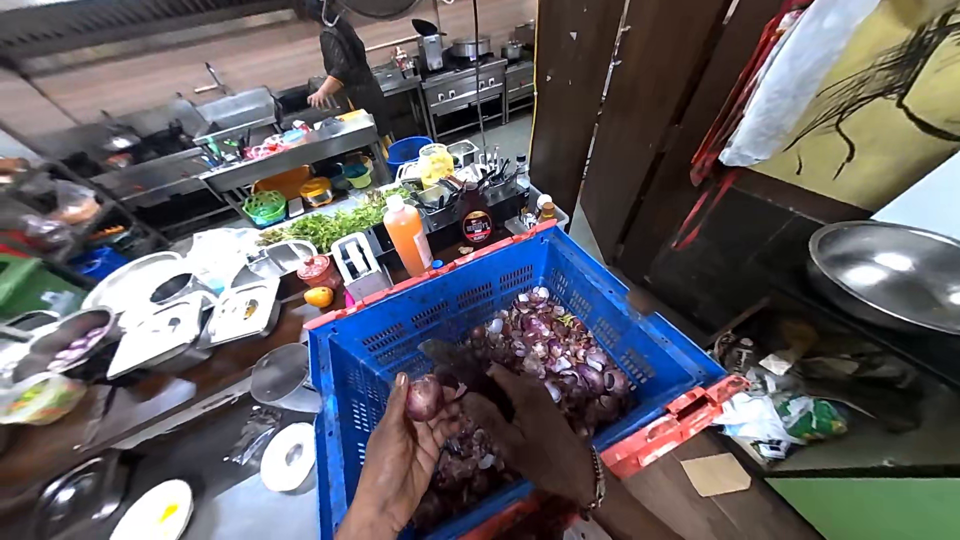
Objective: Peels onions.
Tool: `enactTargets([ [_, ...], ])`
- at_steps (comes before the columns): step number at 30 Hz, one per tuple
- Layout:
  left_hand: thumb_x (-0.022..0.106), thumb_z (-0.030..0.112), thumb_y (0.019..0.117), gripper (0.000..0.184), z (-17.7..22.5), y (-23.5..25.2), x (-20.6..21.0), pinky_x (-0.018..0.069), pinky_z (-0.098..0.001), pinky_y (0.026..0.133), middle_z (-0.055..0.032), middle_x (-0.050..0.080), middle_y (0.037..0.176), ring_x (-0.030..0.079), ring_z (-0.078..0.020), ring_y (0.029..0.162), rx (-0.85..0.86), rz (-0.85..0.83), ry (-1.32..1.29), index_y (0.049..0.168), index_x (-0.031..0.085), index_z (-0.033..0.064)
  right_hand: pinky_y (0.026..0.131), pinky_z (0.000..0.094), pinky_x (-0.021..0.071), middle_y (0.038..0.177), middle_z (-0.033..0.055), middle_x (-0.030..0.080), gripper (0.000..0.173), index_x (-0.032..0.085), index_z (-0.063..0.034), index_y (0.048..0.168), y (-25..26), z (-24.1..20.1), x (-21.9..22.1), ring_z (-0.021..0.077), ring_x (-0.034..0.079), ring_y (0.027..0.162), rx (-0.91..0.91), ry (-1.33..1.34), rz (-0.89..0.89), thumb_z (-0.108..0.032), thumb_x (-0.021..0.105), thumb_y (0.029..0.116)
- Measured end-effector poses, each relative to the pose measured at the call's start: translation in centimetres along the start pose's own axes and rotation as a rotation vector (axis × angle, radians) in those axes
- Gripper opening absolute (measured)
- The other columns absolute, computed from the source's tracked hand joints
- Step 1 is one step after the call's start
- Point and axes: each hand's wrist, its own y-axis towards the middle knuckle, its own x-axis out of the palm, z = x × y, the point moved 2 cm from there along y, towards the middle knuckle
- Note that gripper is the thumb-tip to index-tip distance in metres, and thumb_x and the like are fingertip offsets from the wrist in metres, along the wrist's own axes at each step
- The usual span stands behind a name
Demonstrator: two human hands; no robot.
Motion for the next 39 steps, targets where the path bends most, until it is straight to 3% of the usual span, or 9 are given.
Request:
enactTargets([
  [3,0.033,0.04,0.111,0.044,-0.7,-0.1,0.3,0.063,-0.0393,0.072,-0.0176,0.066,0.099,0.071,-0.0245,0.083,0.018,0.011,-0.07,0.115,0.055,0.0015,0.064,0.0417,0.0555,0.076,0.0011,0.061,0.064,0.065,-0.013,0.105,-0.5,-0.5,1.2,0.0165,0.063,0.069,0.082,-0.036,-0.095,-0.075,0.05,0.0945],
  [5,0.031,0.04,0.1111,0.046,-1.1,-0.2,0.4,0.0625,-0.0367,0.067,-0.0165,0.067,0.093,0.07,-0.0225,0.077,0.012,-0.028,-0.097,0.12,0.057,0.0021,0.063,0.0411,0.0551,0.075,0.0015,0.061,0.057,0.062,-0.013,0.103,-0.6,-0.6,1.8,0.0166,0.063,0.068,0.094,-0.007,-0.132,-0.066,0.041,0.1031],
  [7,0.028,0.045,0.1103,0.051,-1.3,-0.2,0.4,0.0579,-0.0304,0.056,-0.0137,0.065,0.084,0.065,-0.0181,0.065,-0.007,-0.041,-0.067,0.115,0.058,0.0033,0.059,0.0397,0.0506,0.07,0.0022,0.054,0.048,0.059,-0.0123,0.1,-0.6,-0.8,2.0,0.0173,0.058,0.061,0.08,0.032,-0.14,-0.051,0.032,0.1103],
  [9,0.024,0.049,0.1093,0.056,-1.5,0.0,0.2,0.0481,-0.0243,0.044,-0.0086,0.058,0.069,0.054,-0.0127,0.05,-0.009,-0.058,-0.033,0.104,0.057,0.0045,0.056,0.0376,0.0481,0.068,0.0018,0.05,0.046,0.058,-0.0118,0.099,-0.6,-0.8,1.8,0.0164,0.054,0.058,0.068,0.066,-0.133,-0.046,0.031,0.1118],
  [11,0.021,0.05,0.1093,0.058,-1.6,0.0,-0.1,0.0449,-0.0231,0.041,-0.0075,0.055,0.066,0.051,-0.0119,0.047,0.015,-0.089,-0.004,0.106,0.057,0.0045,0.056,0.0374,0.0483,0.068,0.0018,0.05,0.046,0.058,-0.0113,0.1,-0.6,-0.6,1.7,0.0164,0.054,0.058,0.065,0.068,-0.132,-0.047,0.031,0.1118],
  [24,0.016,0.049,0.1101,0.057,-2.4,0.2,-0.3,0.0396,-0.0235,0.038,-0.0043,0.048,0.059,0.044,-0.011,0.043,0.07,-0.005,0.106,0.1,0.054,0.0071,0.064,0.0392,0.0509,0.076,0.005,0.054,0.048,0.059,-0.0108,0.103,0.1,-0.8,2.0,0.0187,0.058,0.067,0.2,0.053,-0.275,-0.048,0.029,0.1115],
  [34,0.018,0.047,0.1109,0.058,-2.1,0.4,0.5,0.0392,-0.0243,0.037,-0.0043,0.048,0.057,0.043,-0.0114,0.041,0.055,0.092,0.073,0.092,0.055,0.006,0.066,0.0412,0.0536,0.078,0.0048,0.059,0.051,0.06,-0.0118,0.107,-0.4,-1.7,2.3,0.0197,0.062,0.071,0.188,0.011,-0.27,-0.05,0.027,0.1112],
  [37,0.018,0.046,0.1111,0.058,-2.2,0.5,0.6,0.0379,-0.0235,0.036,-0.004,0.05,0.059,0.043,-0.0103,0.041,0.075,0.108,0.08,0.094,0.056,0.006,0.069,0.0439,0.056,0.078,0.0055,0.062,0.051,0.06,-0.0122,0.111,0.0,-1.9,2.6,0.022,0.066,0.074,0.174,-0.069,-0.282,-0.05,0.026,0.1113],
  [39,0.019,0.04,0.1117,0.054,-1.7,0.9,0.5,0.0437,-0.0228,0.041,-0.0066,0.06,0.073,0.052,-0.0105,0.05,0.158,0.126,0.069,0.105,0.059,0.0048,0.068,0.0498,0.0548,0.077,0.0093,0.061,0.05,0.06,-0.0098,0.113,-0.9,-2.1,3.0,0.0276,0.066,0.073,0.173,-0.097,-0.312,-0.048,0.027,0.1111],
])
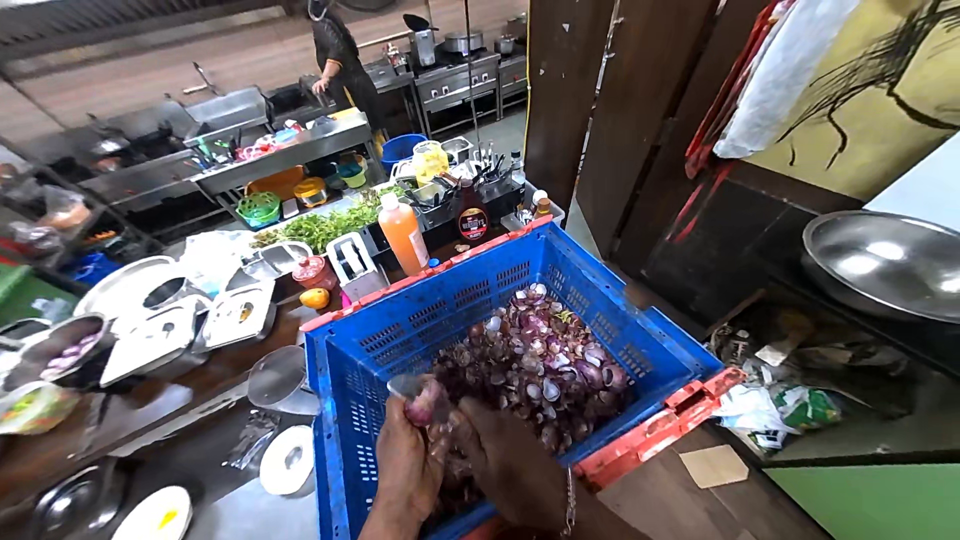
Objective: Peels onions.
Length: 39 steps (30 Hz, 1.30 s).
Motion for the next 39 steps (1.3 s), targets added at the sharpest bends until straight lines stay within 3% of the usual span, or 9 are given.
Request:
enactTargets([
  [3,0.022,0.035,0.1101,0.046,0.4,0.4,-0.2,0.0549,-0.0247,0.057,-0.0084,0.065,0.09,0.064,-0.0132,0.07,0.09,-0.078,-0.051,0.115,0.056,0.0053,0.065,0.049,0.0541,0.074,0.0087,0.059,0.052,0.06,-0.0094,0.112,-0.6,-0.1,0.7,0.0267,0.065,0.07,-0.02,0.037,0.014,-0.049,0.027,0.1108],
  [6,0.026,0.049,0.1101,0.052,1.3,0.1,0.7,0.0521,-0.0272,0.05,-0.0077,0.064,0.082,0.061,-0.014,0.061,0.0,0.004,-0.074,0.11,0.059,0.0094,0.062,0.043,0.0529,0.074,0.0046,0.057,0.052,0.062,-0.0109,0.105,0.3,0.6,-0.9,0.0198,0.06,0.067,-0.058,0.139,0.176,-0.051,0.029,0.1107],
  [10,0.026,0.033,0.1123,0.047,1.4,0.5,-0.1,0.0593,-0.032,0.073,-0.0168,0.065,0.116,0.068,-0.0202,0.089,0.057,-0.222,-0.11,0.136,0.053,0.0029,0.063,0.04,0.0534,0.075,-0.0003,0.059,0.046,0.066,-0.016,0.1,1.2,1.7,-3.9,0.0156,0.061,0.068,-0.09,0.034,0.443,-0.049,0.035,0.1096],
  [12,0.028,0.03,0.1116,0.047,1.1,0.4,-0.2,0.0584,-0.0309,0.075,-0.0195,0.062,0.124,0.067,-0.0208,0.091,0.113,-0.306,-0.09,0.14,0.05,0.0001,0.062,0.0354,0.0516,0.074,-0.002,0.057,0.043,0.066,-0.0164,0.099,1.5,1.7,-4.4,0.0126,0.058,0.067,-0.14,0.142,0.427,-0.049,0.039,0.1096],
  [18,0.057,0.023,0.0979,0.044,1.2,0.1,-0.4,0.054,-0.0321,0.088,-0.0126,0.062,0.12,0.063,-0.0172,0.102,0.217,-0.506,-0.037,0.135,0.053,-0.0002,0.06,0.0364,0.0514,0.075,0.0009,0.057,0.043,0.064,-0.0125,0.094,1.5,1.2,-3.7,0.0143,0.058,0.066,-0.254,0.064,0.404,-0.042,0.038,0.1107],
  [24,0.061,0.017,0.0936,0.048,1.2,-0.2,-1.1,0.0537,-0.0346,0.093,-0.0145,0.063,0.126,0.063,-0.0189,0.109,0.211,-0.466,0.02,0.137,0.051,0.0,0.06,0.035,0.0553,0.085,0.0036,0.065,0.038,0.069,-0.0118,0.1,0.0,0.7,-3.4,0.0156,0.065,0.072,-0.352,-0.212,0.449,-0.039,0.044,0.1088],
  [28,0.06,0.019,0.0951,0.044,1.1,-0.2,-1.1,0.0546,-0.032,0.086,-0.0132,0.063,0.121,0.063,-0.0173,0.103,0.233,-0.461,0.053,0.135,0.053,0.0001,0.058,0.0366,0.0545,0.083,0.0034,0.063,0.037,0.068,-0.0132,0.1,-0.3,0.7,-2.7,0.0177,0.065,0.072,-0.343,-0.319,0.453,-0.038,0.043,0.1091],
  [35,0.05,0.017,0.0977,0.04,0.5,-0.5,-1.0,0.0524,-0.0253,0.071,-0.0065,0.061,0.113,0.061,-0.0113,0.09,0.314,-0.448,0.319,0.134,0.051,0.0003,0.055,0.0369,0.0559,0.085,0.004,0.064,0.034,0.067,-0.013,0.101,-0.1,0.3,-1.3,0.0195,0.067,0.071,-0.32,-0.387,0.432,-0.036,0.043,0.1092],
  [39,0.053,0.012,0.0954,0.043,0.3,-0.8,-0.5,0.0536,-0.0266,0.077,-0.0108,0.062,0.119,0.062,-0.0137,0.096,0.291,-0.445,0.225,0.136,0.052,-0.0022,0.062,0.0353,0.0573,0.089,0.0046,0.068,0.035,0.07,-0.0115,0.104,-0.7,0.9,-1.3,0.0174,0.068,0.076,-0.337,-0.273,0.485,-0.036,0.045,0.1096],
])
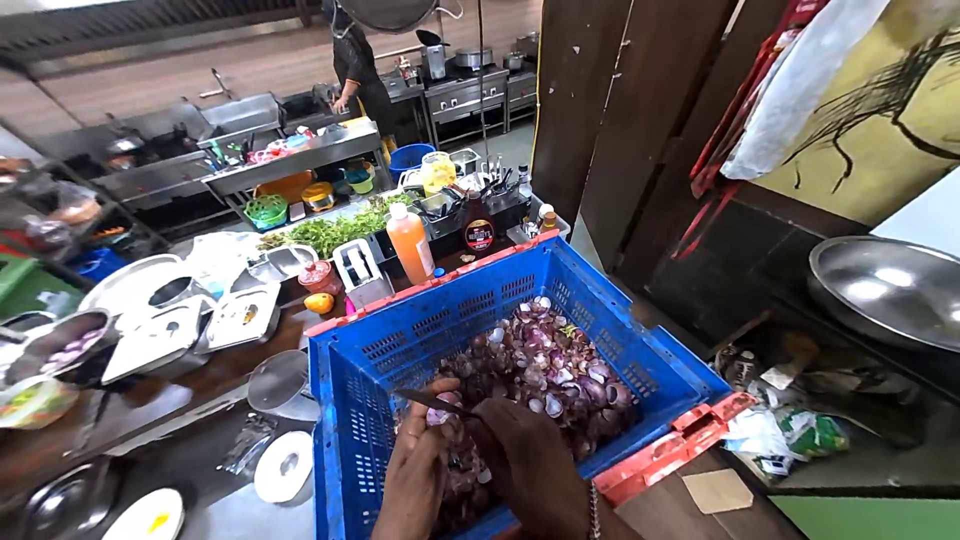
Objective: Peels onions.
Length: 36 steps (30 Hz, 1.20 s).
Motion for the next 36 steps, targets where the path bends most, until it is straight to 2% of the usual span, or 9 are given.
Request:
enactTargets([
  [3,0.049,0.012,0.0964,0.042,0.1,-0.1,-0.5,0.0549,-0.0334,0.087,-0.0139,0.062,0.119,0.062,-0.0194,0.103,0.039,0.011,0.116,0.135,0.049,-0.0041,0.06,0.0347,0.0586,0.089,0.0044,0.069,0.03,0.07,-0.0112,0.105,-0.6,0.1,-1.1,0.0158,0.069,0.074,0.017,-0.014,0.142,-0.032,0.049,0.1073],
  [5,0.047,0.009,0.0953,0.044,0.3,0.0,-1.2,0.0557,-0.0338,0.084,-0.0158,0.062,0.12,0.063,-0.0217,0.102,0.032,0.045,0.177,0.137,0.05,-0.0035,0.058,0.0344,0.0575,0.087,0.0035,0.069,0.03,0.071,-0.0112,0.104,-0.3,0.4,-2.2,0.015,0.068,0.071,0.042,-0.031,0.195,-0.032,0.05,0.1073],
  [8,0.055,0.006,0.0904,0.048,0.8,-0.3,-1.1,0.0573,-0.0323,0.082,-0.0151,0.063,0.123,0.065,-0.0224,0.103,0.05,0.079,0.319,0.137,0.052,-0.0026,0.06,0.0334,0.0568,0.085,0.0019,0.067,0.032,0.071,-0.0121,0.102,0.2,0.7,-2.5,0.0131,0.066,0.072,0.044,0.004,0.147,-0.035,0.049,0.1077],
  [12,0.067,0.007,0.0819,0.053,1.4,-0.5,-0.4,0.0589,-0.0344,0.089,-0.0137,0.063,0.129,0.066,-0.0235,0.111,0.108,0.106,0.433,0.132,0.054,-0.0029,0.057,0.033,0.0561,0.084,0.0023,0.066,0.033,0.071,-0.0134,0.1,-0.2,0.1,-1.6,0.0147,0.066,0.072,-0.018,-0.042,0.066,-0.036,0.048,0.1079],
  [26,0.066,0.003,0.0823,0.052,1.3,-1.1,-0.2,0.0601,-0.034,0.084,-0.0147,0.064,0.124,0.067,-0.0233,0.104,0.075,0.151,0.424,0.132,0.054,-0.0035,0.059,0.0324,0.0564,0.087,0.0024,0.066,0.03,0.071,-0.0142,0.104,-0.6,-0.1,-0.4,0.0156,0.067,0.075,-0.068,-0.075,0.008,-0.034,0.049,0.1083],
  [28,0.063,0.004,0.0819,0.049,1.1,-0.9,-0.4,0.0594,-0.0338,0.082,-0.0143,0.066,0.118,0.067,-0.0227,0.101,0.013,0.182,0.372,0.13,0.056,-0.0028,0.065,0.0325,0.0588,0.09,0.0041,0.07,0.03,0.071,-0.0101,0.105,-0.9,0.2,-1.0,0.014,0.068,0.077,-0.015,0.076,0.09,-0.031,0.05,0.1086],
  [31,0.06,0.006,0.086,0.048,0.4,-0.6,-1.7,0.0563,-0.0312,0.074,-0.017,0.065,0.114,0.065,-0.0195,0.091,-0.102,0.201,0.039,0.133,0.056,-0.0051,0.062,0.0315,0.0569,0.086,0.0034,0.068,0.03,0.07,-0.0085,0.103,-0.4,0.6,-2.2,0.0121,0.065,0.071,0.026,0.139,0.194,-0.031,0.05,0.108],
  [34,0.065,0.009,0.0885,0.046,0.1,-1.0,-1.8,0.0582,-0.0341,0.079,-0.0172,0.065,0.116,0.067,-0.0201,0.095,-0.204,0.146,-0.386,0.132,0.058,-0.0031,0.073,0.0291,0.0597,0.095,0.0007,0.071,0.031,0.074,-0.0112,0.107,0.4,1.0,-1.8,0.0084,0.067,0.082,0.063,0.21,0.095,-0.038,0.06,0.1034],
  [36,0.068,0.01,0.0858,0.041,0.0,-1.3,-1.1,0.0593,-0.0377,0.08,-0.0159,0.067,0.109,0.068,-0.0213,0.093,-0.246,0.149,-0.5,0.124,0.062,-0.0005,0.072,0.0272,0.0584,0.094,0.0004,0.07,0.03,0.074,-0.0112,0.105,1.1,1.0,-1.3,0.0071,0.066,0.081,0.059,0.281,0.066,-0.04,0.067,0.0983],
])
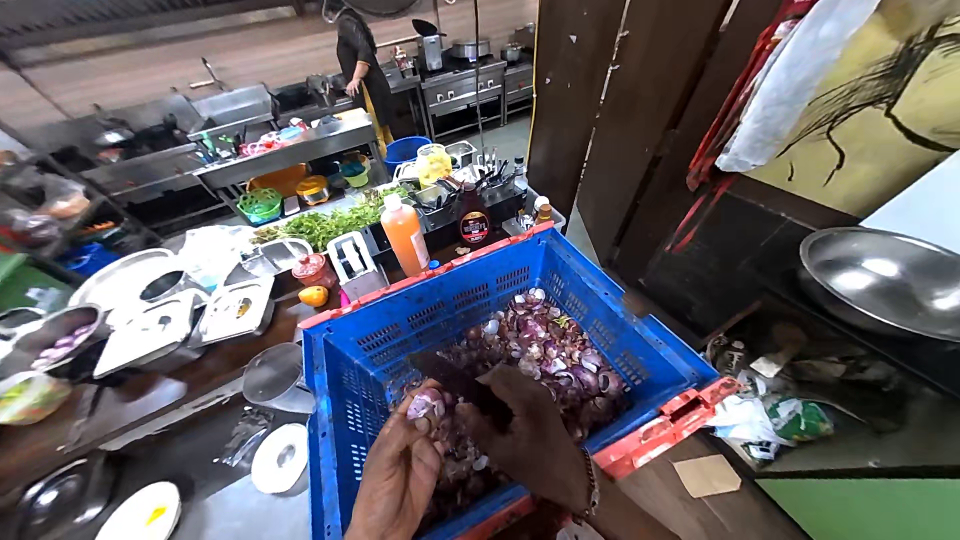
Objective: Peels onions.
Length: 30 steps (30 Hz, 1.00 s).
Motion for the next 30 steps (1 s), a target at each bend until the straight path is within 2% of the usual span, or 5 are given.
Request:
enactTargets([
  [7,0.063,0.005,0.0865,0.02,-0.8,-0.7,0.5,0.0594,-0.0358,0.076,-0.01,0.068,0.09,0.068,-0.0162,0.08,0.011,0.006,0.038,0.107,0.064,0.0037,0.076,0.0266,0.0593,0.104,-0.0017,0.072,0.024,0.078,-0.0193,0.114,1.5,0.3,0.8,0.0046,0.067,0.088,-0.176,0.116,-0.145,-0.032,0.07,0.0956],
  [13,0.061,0.006,0.0845,0.019,-0.5,-1.1,0.6,0.0587,-0.0351,0.073,-0.0091,0.068,0.089,0.067,-0.0156,0.078,-0.025,0.063,0.097,0.103,0.066,0.0047,0.072,0.0241,0.0568,0.1,0.0035,0.071,0.019,0.077,-0.0094,0.103,2.1,1.2,0.6,0.0064,0.065,0.083,-0.243,0.223,-0.238,-0.025,0.071,0.0957],
  [18,0.062,0.006,0.0849,0.013,-0.5,-1.3,0.6,0.0588,-0.0345,0.072,-0.0091,0.067,0.084,0.067,-0.0156,0.075,-0.063,0.071,0.095,0.097,0.067,0.0047,0.072,0.0226,0.0583,0.1,0.0015,0.072,0.02,0.079,-0.0137,0.107,1.9,1.4,0.4,0.0045,0.066,0.086,-0.286,0.231,-0.221,-0.025,0.077,0.091],
  [23,0.059,0.006,0.0849,0.02,-0.8,-1.2,0.1,0.0577,-0.0347,0.072,-0.0099,0.066,0.089,0.065,-0.0159,0.076,-0.1,0.083,0.123,0.104,0.065,0.0047,0.071,0.0235,0.0574,0.097,0.0037,0.072,0.015,0.079,-0.0092,0.102,2.2,2.1,0.3,0.0065,0.066,0.082,-0.313,0.233,-0.281,-0.02,0.073,0.0936],
  [30,0.054,0.006,0.088,0.024,-0.9,-1.1,0.5,0.0593,-0.0338,0.074,-0.0121,0.067,0.094,0.068,-0.0171,0.083,-0.089,0.156,0.205,0.11,0.061,0.0016,0.061,0.0244,0.0547,0.082,0.0019,0.068,0.012,0.074,-0.0094,0.087,1.3,1.7,2.2,0.0071,0.063,0.07,-0.26,0.066,-0.091,-0.02,0.071,0.0908],
])
